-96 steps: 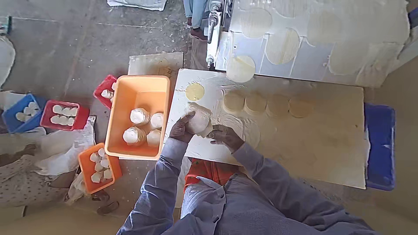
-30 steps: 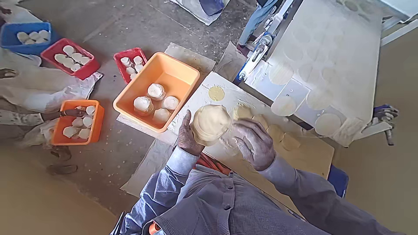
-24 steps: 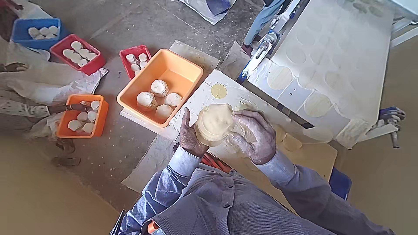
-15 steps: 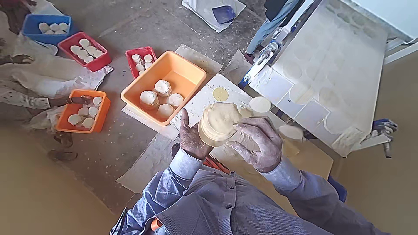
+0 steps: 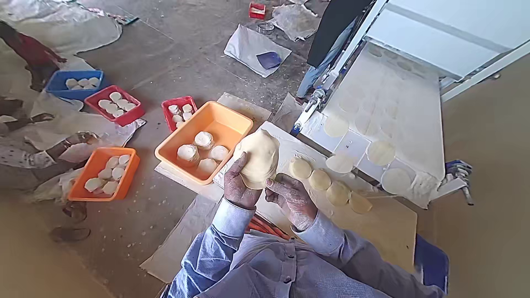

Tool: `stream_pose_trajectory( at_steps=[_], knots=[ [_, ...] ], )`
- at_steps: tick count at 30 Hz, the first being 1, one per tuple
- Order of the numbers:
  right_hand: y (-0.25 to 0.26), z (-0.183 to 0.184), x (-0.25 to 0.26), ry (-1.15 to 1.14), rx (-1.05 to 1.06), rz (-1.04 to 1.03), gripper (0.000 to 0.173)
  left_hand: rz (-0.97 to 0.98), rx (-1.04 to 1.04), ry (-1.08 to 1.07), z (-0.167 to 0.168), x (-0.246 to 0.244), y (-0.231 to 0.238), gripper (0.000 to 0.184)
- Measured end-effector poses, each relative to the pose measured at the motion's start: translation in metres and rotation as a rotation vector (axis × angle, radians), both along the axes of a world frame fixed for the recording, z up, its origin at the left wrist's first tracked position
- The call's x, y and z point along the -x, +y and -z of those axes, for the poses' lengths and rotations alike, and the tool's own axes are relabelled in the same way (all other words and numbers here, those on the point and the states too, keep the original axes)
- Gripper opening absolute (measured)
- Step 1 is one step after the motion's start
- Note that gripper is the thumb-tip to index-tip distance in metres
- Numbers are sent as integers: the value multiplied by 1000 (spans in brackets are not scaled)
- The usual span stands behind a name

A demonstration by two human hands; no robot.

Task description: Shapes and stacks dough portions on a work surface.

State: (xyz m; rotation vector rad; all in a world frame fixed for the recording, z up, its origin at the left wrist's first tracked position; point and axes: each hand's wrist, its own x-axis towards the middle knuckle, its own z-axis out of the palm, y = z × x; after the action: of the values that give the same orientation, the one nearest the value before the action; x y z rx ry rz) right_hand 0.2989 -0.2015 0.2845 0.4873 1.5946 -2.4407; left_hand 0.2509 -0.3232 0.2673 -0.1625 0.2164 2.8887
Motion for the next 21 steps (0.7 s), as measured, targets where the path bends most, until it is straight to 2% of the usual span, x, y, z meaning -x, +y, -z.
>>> stream_pose_trajectory(
  at_steps=[9, 12, 16, 19, 21],
  knots=[
    [15, 0, 4, 214, 105, -30, 11, -2, -100, -8, -4, 1, -3, 41],
    [19, -1, 0, 160, 109, 53, 10, -1, -125, -18, -6, 0, 0, 41],
    [10, -5, -1, -58, 193, 170, 21, -1, -94, -7, -5, 0, 6, 40],
    [4, -11, 2, -158, 243, 186, 20, -4, -79, 7, -7, 2, 9, 40],
    [2, -15, 1, -118, 214, 211, 14, -9, -79, 13, -9, 4, 10, 42]
  ],
)
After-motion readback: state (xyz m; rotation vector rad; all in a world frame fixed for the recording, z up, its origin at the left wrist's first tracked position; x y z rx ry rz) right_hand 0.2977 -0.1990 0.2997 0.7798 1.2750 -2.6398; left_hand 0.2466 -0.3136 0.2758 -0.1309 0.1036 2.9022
